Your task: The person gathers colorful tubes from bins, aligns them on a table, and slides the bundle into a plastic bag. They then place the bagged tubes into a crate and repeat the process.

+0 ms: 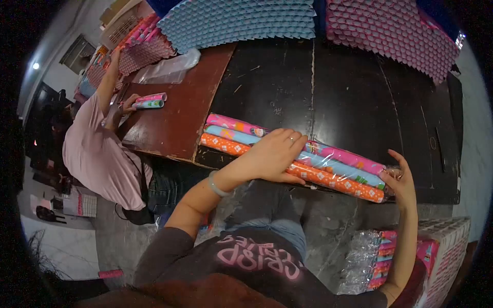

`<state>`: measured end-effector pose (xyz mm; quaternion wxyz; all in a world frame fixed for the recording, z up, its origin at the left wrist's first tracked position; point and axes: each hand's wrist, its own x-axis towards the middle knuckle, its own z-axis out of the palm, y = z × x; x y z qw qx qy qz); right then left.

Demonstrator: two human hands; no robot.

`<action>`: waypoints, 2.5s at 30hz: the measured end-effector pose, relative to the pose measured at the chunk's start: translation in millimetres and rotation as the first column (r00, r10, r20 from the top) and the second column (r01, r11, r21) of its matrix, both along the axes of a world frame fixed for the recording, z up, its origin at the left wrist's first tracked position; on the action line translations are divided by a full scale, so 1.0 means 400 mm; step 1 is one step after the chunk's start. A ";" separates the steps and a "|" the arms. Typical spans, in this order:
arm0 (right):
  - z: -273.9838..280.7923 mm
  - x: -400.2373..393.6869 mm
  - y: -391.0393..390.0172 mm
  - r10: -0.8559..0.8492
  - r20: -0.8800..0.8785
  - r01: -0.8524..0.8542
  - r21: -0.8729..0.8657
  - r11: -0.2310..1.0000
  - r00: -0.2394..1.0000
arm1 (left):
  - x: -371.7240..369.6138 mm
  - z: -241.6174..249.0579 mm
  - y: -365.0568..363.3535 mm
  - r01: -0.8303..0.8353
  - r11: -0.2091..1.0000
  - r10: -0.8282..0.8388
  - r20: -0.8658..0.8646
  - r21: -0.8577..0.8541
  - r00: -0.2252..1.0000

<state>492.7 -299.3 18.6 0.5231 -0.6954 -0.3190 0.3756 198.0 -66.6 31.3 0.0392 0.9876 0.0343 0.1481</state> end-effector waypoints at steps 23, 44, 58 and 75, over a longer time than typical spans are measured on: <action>-0.004 0.000 -0.101 0.001 0.128 0.004 -0.041 0.999 0.992 | 0.002 -0.017 0.006 0.023 1.000 -0.024 0.029 0.003 0.999; 0.014 -0.027 -0.120 -0.008 0.097 0.017 -0.088 0.996 0.995 | 0.001 -0.018 0.003 0.023 1.000 -0.023 0.046 0.018 0.999; -0.001 -0.077 -0.097 -0.056 -0.212 0.050 -0.031 0.998 0.976 | 0.003 -0.018 0.004 0.033 0.998 -0.037 0.072 0.053 0.997; -0.084 0.167 -0.470 -0.662 -0.023 0.619 0.381 0.687 0.749 | -0.004 0.008 -0.007 0.062 0.995 -0.065 0.028 0.084 0.998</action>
